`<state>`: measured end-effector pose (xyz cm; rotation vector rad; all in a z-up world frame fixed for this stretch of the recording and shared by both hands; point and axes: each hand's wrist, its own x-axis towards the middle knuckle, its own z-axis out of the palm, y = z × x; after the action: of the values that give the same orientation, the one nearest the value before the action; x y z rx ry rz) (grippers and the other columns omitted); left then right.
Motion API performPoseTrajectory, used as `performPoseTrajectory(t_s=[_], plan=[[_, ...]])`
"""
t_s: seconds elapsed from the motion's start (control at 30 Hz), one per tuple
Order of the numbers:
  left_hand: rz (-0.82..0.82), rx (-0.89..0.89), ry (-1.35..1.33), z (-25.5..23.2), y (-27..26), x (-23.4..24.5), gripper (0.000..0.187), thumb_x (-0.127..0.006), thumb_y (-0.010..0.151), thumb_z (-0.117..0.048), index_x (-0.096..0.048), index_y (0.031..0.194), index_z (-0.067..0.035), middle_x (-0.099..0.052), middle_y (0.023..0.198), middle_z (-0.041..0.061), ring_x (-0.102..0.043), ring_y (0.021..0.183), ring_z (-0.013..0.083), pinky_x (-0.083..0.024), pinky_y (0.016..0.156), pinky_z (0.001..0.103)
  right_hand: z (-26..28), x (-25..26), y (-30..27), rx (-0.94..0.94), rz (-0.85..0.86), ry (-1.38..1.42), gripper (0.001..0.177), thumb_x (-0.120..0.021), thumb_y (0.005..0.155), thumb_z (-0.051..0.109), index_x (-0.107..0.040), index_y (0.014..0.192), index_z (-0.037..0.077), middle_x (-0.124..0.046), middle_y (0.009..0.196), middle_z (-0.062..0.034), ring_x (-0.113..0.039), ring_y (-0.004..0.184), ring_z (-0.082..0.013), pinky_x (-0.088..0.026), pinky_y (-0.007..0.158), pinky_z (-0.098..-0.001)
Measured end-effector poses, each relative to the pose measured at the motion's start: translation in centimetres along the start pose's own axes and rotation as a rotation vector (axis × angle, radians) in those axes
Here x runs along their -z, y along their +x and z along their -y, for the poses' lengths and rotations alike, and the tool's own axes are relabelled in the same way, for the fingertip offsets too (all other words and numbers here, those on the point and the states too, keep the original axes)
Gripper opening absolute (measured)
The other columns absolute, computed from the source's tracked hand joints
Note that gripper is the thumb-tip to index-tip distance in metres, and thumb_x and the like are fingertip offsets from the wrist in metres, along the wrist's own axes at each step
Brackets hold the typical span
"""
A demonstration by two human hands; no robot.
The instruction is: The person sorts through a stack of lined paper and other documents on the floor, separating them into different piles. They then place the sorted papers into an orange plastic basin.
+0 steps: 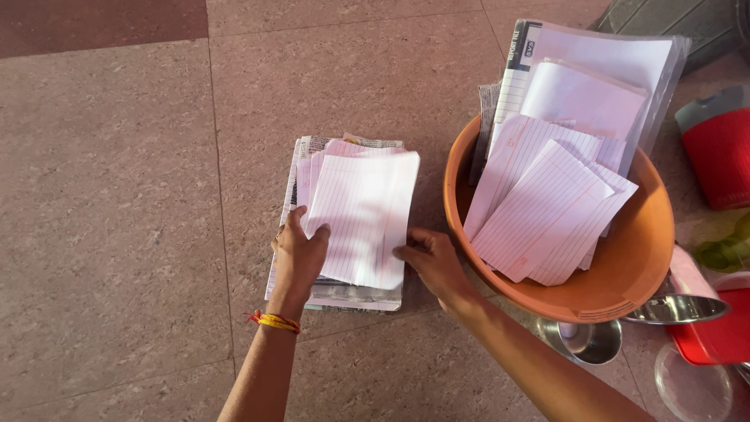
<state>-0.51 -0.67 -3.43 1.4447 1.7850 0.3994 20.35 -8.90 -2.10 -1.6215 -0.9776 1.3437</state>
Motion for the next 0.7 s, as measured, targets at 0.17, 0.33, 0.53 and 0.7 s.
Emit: performPoseTrajectory(t_s=[0.17, 0.33, 0.53, 0.7], plan=[[0.012, -0.007, -0.122, -0.6, -0.1, 0.3, 0.063, -0.062, 0.092, -0.029, -0.042, 0.149, -0.01, -0.051, 0.149, 0.019, -0.053, 0.134, 0.0352, -0.044, 0.109, 0.05, 0.5, 0.7, 0.3, -0.008, -0.016, 0.022, 0.026, -0.066, 0.092, 0.014, -0.076, 0.111, 0.0, -0.078, 0.095, -0.0128, -0.068, 0.078, -0.0175, -0.057, 0.075, -0.0334], [0.068, 0.024, -0.265, -1.1, -0.5, 0.2, 0.064, -0.057, 0.096, -0.036, -0.039, 0.149, -0.005, -0.052, 0.145, 0.024, -0.056, 0.132, 0.0356, -0.053, 0.103, 0.047, 1.8, 1.3, -0.5, 0.111, 0.029, -0.053, 0.023, -0.063, 0.093, 0.013, -0.075, 0.108, 0.0, -0.078, 0.093, -0.0085, -0.068, 0.082, -0.0118, -0.056, 0.081, -0.0302], [0.191, 0.043, -0.384, -2.4, -1.2, 0.9, 0.085, -0.058, 0.09, -0.056, -0.034, 0.15, 0.0, -0.056, 0.141, 0.027, -0.06, 0.129, 0.0363, -0.052, 0.104, 0.052, 2.5, 1.9, -0.9, 0.194, 0.152, 0.092, 0.021, -0.065, 0.096, 0.012, -0.075, 0.11, 0.001, -0.074, 0.089, -0.0074, -0.064, 0.082, -0.0132, -0.054, 0.081, -0.0314], [0.347, 0.064, -0.598, -3.4, -2.3, 0.2, 0.104, -0.058, 0.08, -0.07, -0.031, 0.15, 0.001, -0.047, 0.145, 0.034, -0.057, 0.131, 0.0404, -0.051, 0.105, 0.058, 1.8, 2.0, -1.1, 0.263, 0.251, 0.154, 0.02, -0.065, 0.098, 0.015, -0.072, 0.113, 0.004, -0.073, 0.096, -0.002, -0.064, 0.093, -0.0118, -0.055, 0.095, -0.0319]])
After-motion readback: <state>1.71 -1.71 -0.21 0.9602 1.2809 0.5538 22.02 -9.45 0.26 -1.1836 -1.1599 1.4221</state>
